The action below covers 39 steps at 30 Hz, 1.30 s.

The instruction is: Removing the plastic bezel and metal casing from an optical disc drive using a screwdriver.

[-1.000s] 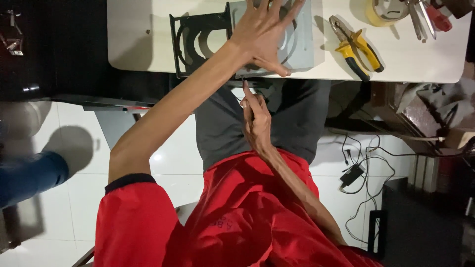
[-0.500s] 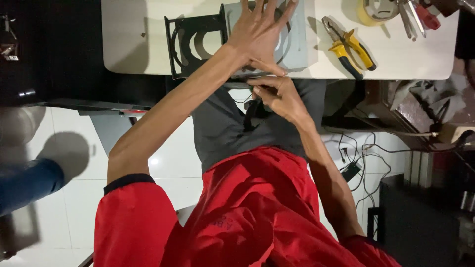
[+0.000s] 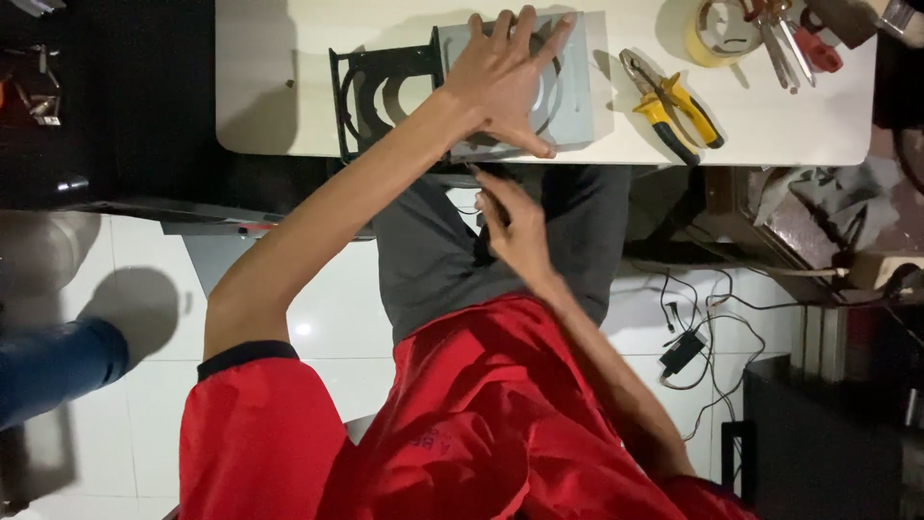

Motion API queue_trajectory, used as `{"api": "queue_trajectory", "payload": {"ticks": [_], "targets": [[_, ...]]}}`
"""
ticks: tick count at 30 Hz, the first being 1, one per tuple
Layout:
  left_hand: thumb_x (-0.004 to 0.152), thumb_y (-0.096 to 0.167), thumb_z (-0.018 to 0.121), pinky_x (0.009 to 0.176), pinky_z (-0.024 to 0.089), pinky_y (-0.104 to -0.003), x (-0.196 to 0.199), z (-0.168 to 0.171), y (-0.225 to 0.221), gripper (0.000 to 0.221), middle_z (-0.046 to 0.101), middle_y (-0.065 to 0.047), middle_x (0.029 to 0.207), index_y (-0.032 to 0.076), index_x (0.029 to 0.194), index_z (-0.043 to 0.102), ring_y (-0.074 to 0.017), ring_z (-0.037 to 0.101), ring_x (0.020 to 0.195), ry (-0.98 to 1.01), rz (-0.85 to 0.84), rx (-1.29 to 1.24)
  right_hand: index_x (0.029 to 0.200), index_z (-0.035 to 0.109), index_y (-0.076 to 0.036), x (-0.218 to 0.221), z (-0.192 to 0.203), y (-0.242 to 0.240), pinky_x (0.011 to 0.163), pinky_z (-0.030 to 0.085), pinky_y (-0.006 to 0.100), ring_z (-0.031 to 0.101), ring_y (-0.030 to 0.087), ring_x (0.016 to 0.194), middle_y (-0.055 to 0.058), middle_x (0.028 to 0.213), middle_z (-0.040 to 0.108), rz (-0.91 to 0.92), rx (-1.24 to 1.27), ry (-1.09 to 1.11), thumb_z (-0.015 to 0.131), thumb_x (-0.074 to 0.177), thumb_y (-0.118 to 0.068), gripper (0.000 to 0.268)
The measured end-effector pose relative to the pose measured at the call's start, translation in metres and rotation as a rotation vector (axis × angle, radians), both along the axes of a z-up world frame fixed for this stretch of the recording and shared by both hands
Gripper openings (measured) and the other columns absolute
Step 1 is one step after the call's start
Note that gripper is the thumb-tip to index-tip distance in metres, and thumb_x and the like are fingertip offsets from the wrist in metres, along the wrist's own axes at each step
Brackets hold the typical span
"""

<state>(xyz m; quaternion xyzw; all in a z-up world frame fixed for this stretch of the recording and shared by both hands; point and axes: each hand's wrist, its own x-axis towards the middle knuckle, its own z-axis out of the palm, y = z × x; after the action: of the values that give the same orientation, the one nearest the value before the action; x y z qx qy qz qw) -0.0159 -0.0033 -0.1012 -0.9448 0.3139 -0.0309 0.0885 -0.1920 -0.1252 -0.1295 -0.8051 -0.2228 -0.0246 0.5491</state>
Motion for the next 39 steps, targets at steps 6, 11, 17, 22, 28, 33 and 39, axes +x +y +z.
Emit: {"api": "queue_trajectory", "payload": {"ticks": [6, 11, 17, 22, 28, 33, 39], "targets": [[0.067, 0.126, 0.061, 0.095, 0.052, -0.064, -0.001, -0.008, 0.001, 0.155, 0.026, -0.025, 0.161, 0.019, 0.168, 0.01, -0.0474, 0.048, 0.137, -0.167, -0.024, 0.014, 0.144, 0.056, -0.008, -0.016, -0.023, 0.027, 0.083, 0.055, 0.037, 0.061, 0.02, 0.093, 0.013, 0.12, 0.068, -0.17, 0.299, 0.007, 0.055, 0.111, -0.01, 0.033], [0.072, 0.124, 0.065, 0.102, 0.047, -0.07, -0.005, 0.003, 0.001, 0.155, 0.018, -0.029, 0.161, 0.015, 0.17, 0.016, -0.0525, 0.03, 0.143, -0.216, -0.063, -0.003, 0.116, 0.069, 0.001, 0.011, 0.014, -0.001, 0.06, 0.049, 0.028, 0.058, 0.013, 0.066, 0.006, 0.082, 0.066, -0.016, 0.152, 0.209, 0.058, 0.107, -0.01, 0.019], [0.067, 0.123, 0.065, 0.098, 0.049, -0.07, -0.001, -0.006, -0.002, 0.155, 0.023, -0.026, 0.162, 0.02, 0.169, 0.009, -0.0501, 0.041, 0.141, -0.148, -0.023, -0.001, 0.122, 0.071, 0.002, 0.038, 0.059, -0.017, 0.071, 0.059, 0.038, 0.073, 0.026, 0.083, 0.017, 0.107, 0.076, 0.129, -0.086, 0.328, 0.058, 0.104, -0.016, 0.029], [0.068, 0.108, 0.069, 0.102, 0.041, -0.062, 0.001, 0.018, 0.016, 0.142, 0.034, -0.023, 0.153, 0.014, 0.165, 0.023, -0.0456, 0.044, 0.131, 0.011, -0.099, -0.16, 0.115, 0.07, 0.002, 0.03, 0.061, -0.006, 0.068, 0.043, 0.034, 0.059, 0.02, 0.072, 0.013, 0.09, 0.072, 0.108, -0.145, 0.145, 0.051, 0.099, 0.001, 0.025], [0.066, 0.082, 0.08, 0.122, 0.008, -0.058, -0.025, 0.082, 0.074, 0.137, 0.014, -0.022, 0.167, 0.011, 0.165, 0.017, -0.0405, 0.01, 0.155, 0.481, 0.026, -0.332, 0.148, 0.054, -0.006, 0.011, 0.031, -0.007, 0.07, 0.048, 0.033, 0.059, 0.017, 0.073, 0.008, 0.091, 0.068, 0.097, -0.065, 0.167, 0.044, 0.112, -0.021, 0.04], [0.058, 0.068, 0.092, 0.126, -0.003, -0.059, -0.054, 0.08, 0.107, 0.152, -0.01, -0.013, 0.172, 0.016, 0.167, -0.001, -0.0343, -0.008, 0.159, 0.577, 0.144, -0.274, 0.153, 0.05, -0.008, 0.001, 0.019, -0.008, 0.065, 0.043, 0.03, 0.049, 0.011, 0.065, 0.004, 0.087, 0.063, 0.089, -0.003, 0.157, 0.043, 0.114, -0.024, 0.043], [0.059, 0.062, 0.097, 0.127, -0.005, -0.061, -0.06, 0.075, 0.104, 0.153, -0.011, -0.016, 0.17, 0.016, 0.167, -0.002, -0.0429, 0.006, 0.163, 0.514, 0.131, -0.267, 0.152, 0.051, -0.008, 0.001, 0.024, 0.001, 0.062, 0.041, 0.028, 0.044, 0.011, 0.062, 0.003, 0.08, 0.055, 0.095, 0.011, 0.112, 0.045, 0.114, -0.017, 0.04]]}}
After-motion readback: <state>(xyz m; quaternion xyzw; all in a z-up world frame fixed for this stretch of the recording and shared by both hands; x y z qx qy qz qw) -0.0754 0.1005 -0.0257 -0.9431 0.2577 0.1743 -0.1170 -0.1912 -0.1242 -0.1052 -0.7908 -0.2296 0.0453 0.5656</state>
